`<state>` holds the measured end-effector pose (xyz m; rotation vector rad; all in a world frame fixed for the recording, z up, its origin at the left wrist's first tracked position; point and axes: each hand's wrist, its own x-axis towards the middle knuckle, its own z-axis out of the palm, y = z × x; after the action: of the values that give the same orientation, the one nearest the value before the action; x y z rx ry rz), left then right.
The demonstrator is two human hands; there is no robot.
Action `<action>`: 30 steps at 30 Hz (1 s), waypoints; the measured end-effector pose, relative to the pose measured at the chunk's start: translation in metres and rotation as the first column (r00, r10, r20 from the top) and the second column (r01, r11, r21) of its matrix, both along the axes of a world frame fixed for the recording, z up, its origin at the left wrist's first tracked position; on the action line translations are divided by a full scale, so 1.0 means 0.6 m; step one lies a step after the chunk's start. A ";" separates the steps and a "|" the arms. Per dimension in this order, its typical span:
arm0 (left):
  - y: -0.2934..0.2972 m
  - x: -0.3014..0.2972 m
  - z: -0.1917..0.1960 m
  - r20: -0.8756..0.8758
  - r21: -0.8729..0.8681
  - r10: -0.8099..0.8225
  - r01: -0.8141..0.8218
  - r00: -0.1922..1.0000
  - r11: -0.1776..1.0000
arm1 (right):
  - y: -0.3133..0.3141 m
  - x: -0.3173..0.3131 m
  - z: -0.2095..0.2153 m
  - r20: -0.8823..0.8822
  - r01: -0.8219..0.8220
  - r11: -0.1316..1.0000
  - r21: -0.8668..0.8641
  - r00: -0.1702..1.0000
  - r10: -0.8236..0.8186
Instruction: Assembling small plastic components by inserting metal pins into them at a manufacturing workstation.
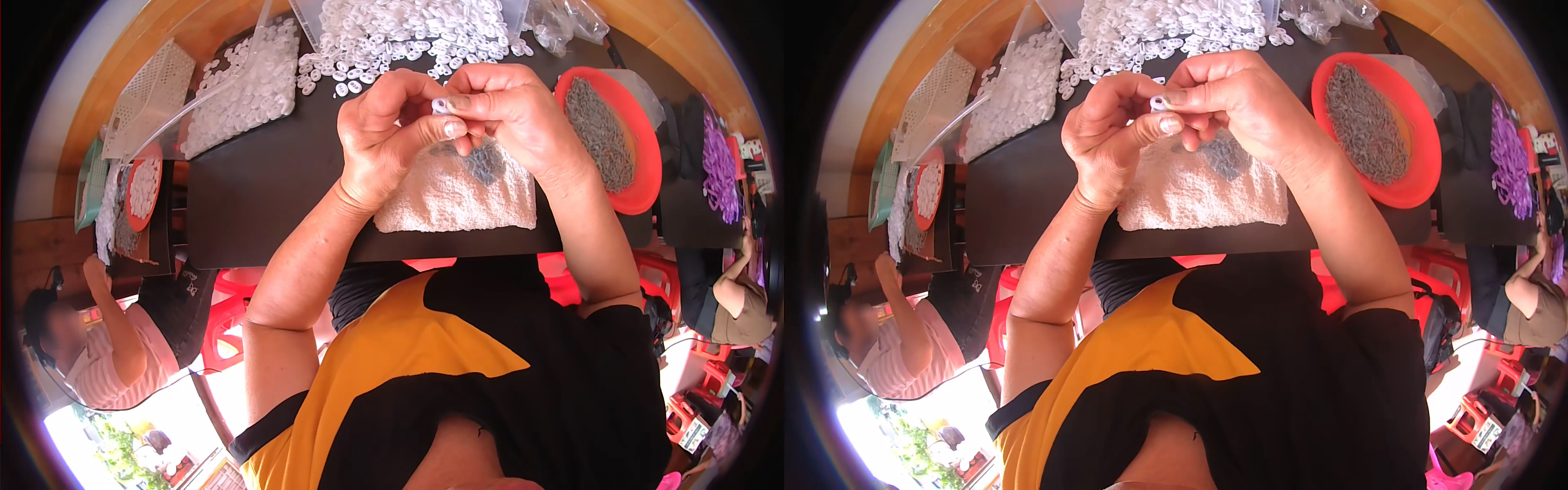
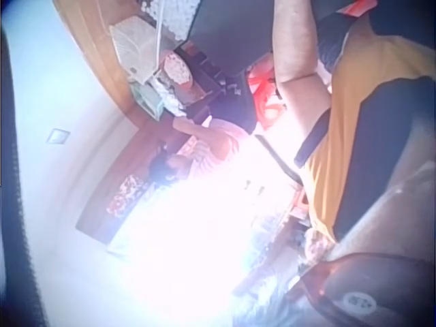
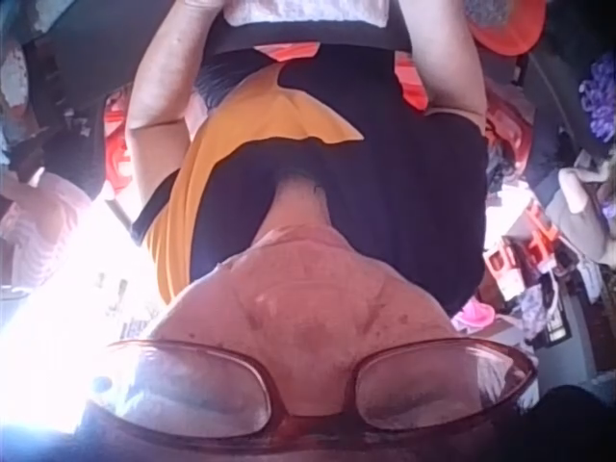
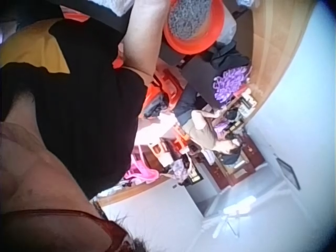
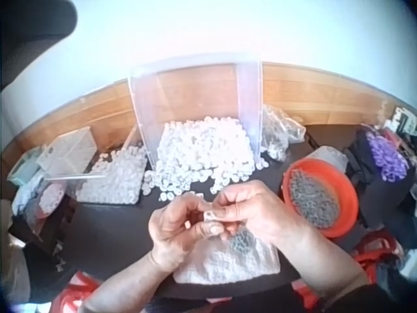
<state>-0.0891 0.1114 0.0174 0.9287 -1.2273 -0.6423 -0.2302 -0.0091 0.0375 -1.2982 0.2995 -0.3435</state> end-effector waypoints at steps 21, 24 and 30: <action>-0.005 0.005 0.002 -0.220 0.073 -0.025 0.042 0.975 0.996 | -0.002 0.016 -0.033 0.116 -0.074 0.981 0.182 0.992 0.054; -0.017 0.005 -0.018 -0.171 0.059 0.063 -0.053 0.983 0.997 | -0.005 0.017 -0.027 0.093 -0.011 0.996 0.089 0.996 0.002; -0.012 -0.005 0.001 -0.156 0.051 0.049 -0.041 0.987 0.998 | -0.007 0.008 -0.010 0.039 0.082 0.995 -0.054 0.996 -0.080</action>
<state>-0.0920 0.1041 0.0180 0.9246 -1.0518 -0.6979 -0.2254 -0.0134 0.0313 -1.3349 0.3141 -0.4471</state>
